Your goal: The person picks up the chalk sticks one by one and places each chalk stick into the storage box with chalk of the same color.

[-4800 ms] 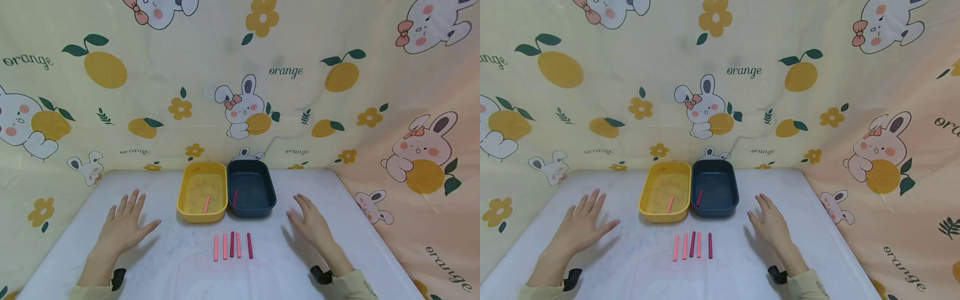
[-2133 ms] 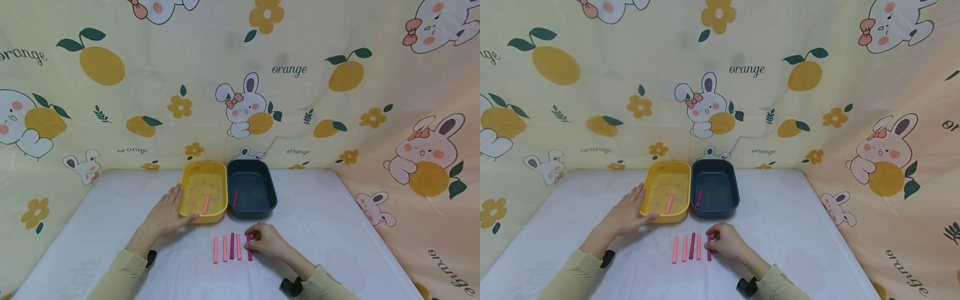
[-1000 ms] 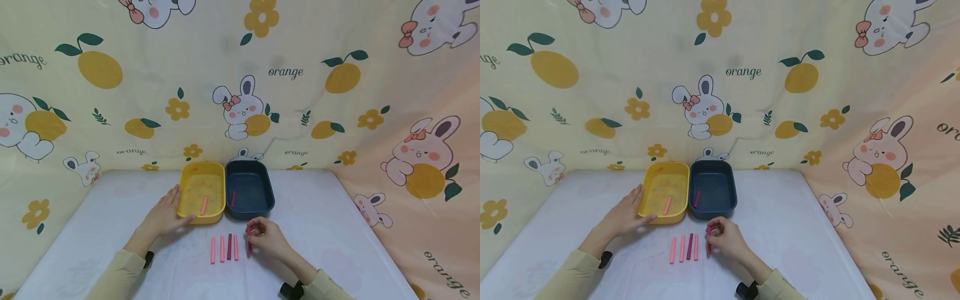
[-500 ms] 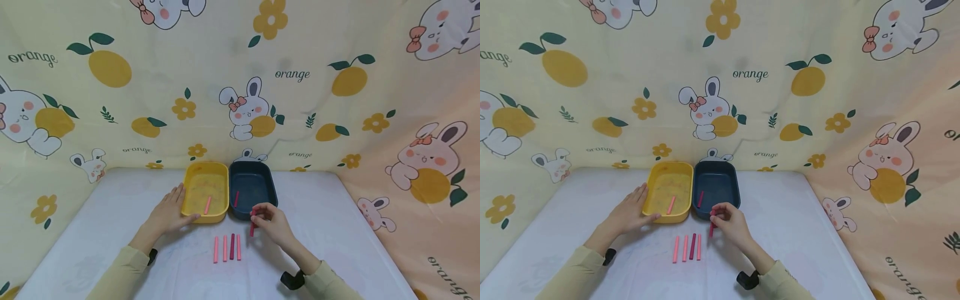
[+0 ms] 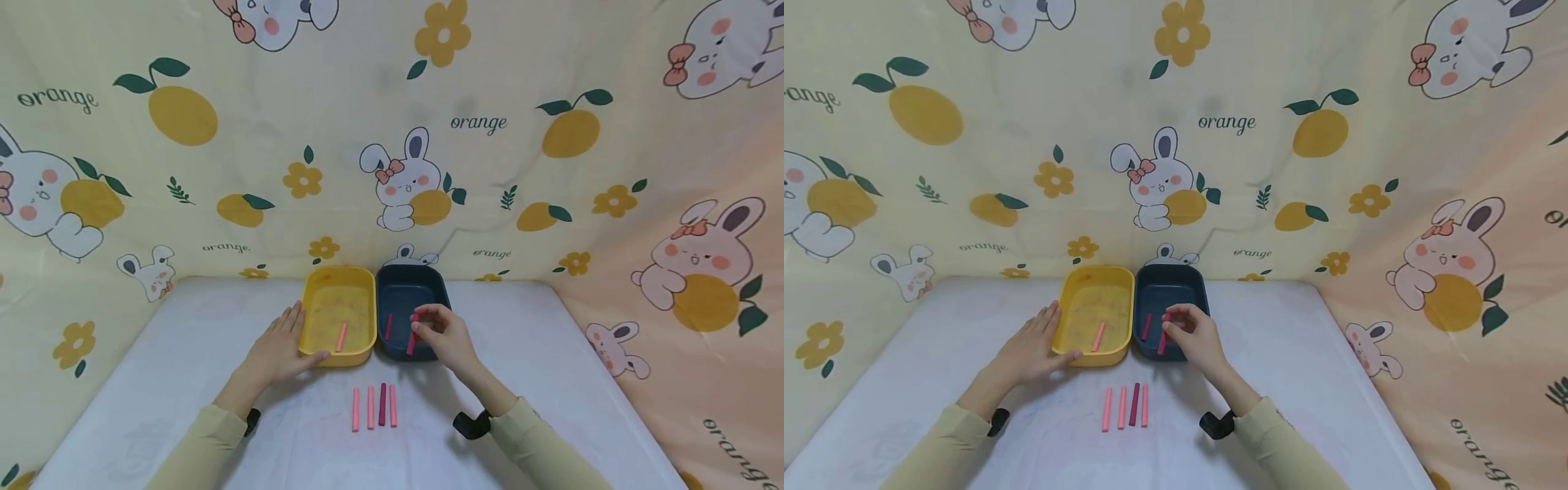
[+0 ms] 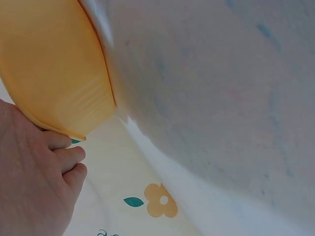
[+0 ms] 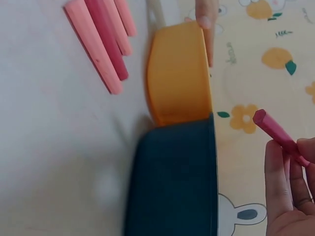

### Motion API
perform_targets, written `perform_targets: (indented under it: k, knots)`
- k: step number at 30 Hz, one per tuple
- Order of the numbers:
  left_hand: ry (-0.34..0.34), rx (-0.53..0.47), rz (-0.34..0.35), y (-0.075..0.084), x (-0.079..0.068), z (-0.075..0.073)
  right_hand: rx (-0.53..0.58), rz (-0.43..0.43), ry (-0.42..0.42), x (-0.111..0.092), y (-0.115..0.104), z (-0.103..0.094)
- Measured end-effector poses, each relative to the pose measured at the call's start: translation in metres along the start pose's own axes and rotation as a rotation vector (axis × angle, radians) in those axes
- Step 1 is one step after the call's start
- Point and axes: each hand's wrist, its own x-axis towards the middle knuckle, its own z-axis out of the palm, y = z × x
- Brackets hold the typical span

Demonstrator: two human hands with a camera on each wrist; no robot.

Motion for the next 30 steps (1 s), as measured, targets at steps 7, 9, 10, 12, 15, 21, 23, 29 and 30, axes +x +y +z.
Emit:
perform_targets:
  k: [7, 9, 10, 12, 15, 21, 23, 29, 30]
  knots:
    - [0.009, 0.004, -0.003, -0.001, 0.000, 0.002, 0.003, -0.017, 0.001, 0.022, 0.003, 0.001]
    - [0.014, 0.004, 0.000, -0.001, 0.000, 0.001, 0.011, -0.012, 0.000, 0.027, 0.006, 0.000]
    - [0.014, 0.003, 0.001, -0.001, 0.000, 0.001, 0.014, -0.009, -0.001, 0.030, 0.008, 0.000]
    - [0.016, -0.001, 0.003, -0.001, 0.000, 0.001, 0.011, -0.005, -0.003, 0.036, 0.013, -0.002]
    - [0.018, -0.005, 0.004, -0.001, 0.000, 0.002, -0.007, -0.005, -0.014, 0.043, 0.020, -0.003]
    - [0.013, -0.015, -0.009, -0.001, -0.001, 0.003, -0.040, -0.003, -0.046, 0.057, 0.030, -0.005]
    - [0.007, -0.016, -0.014, -0.001, -0.001, 0.003, -0.049, 0.001, -0.063, 0.062, 0.032, -0.004]
    - [0.015, -0.001, -0.003, -0.001, -0.001, 0.002, -0.058, 0.024, -0.138, 0.075, 0.039, -0.001]
    - [0.017, 0.001, 0.000, -0.001, 0.000, 0.002, -0.060, 0.032, -0.151, 0.077, 0.040, 0.000]
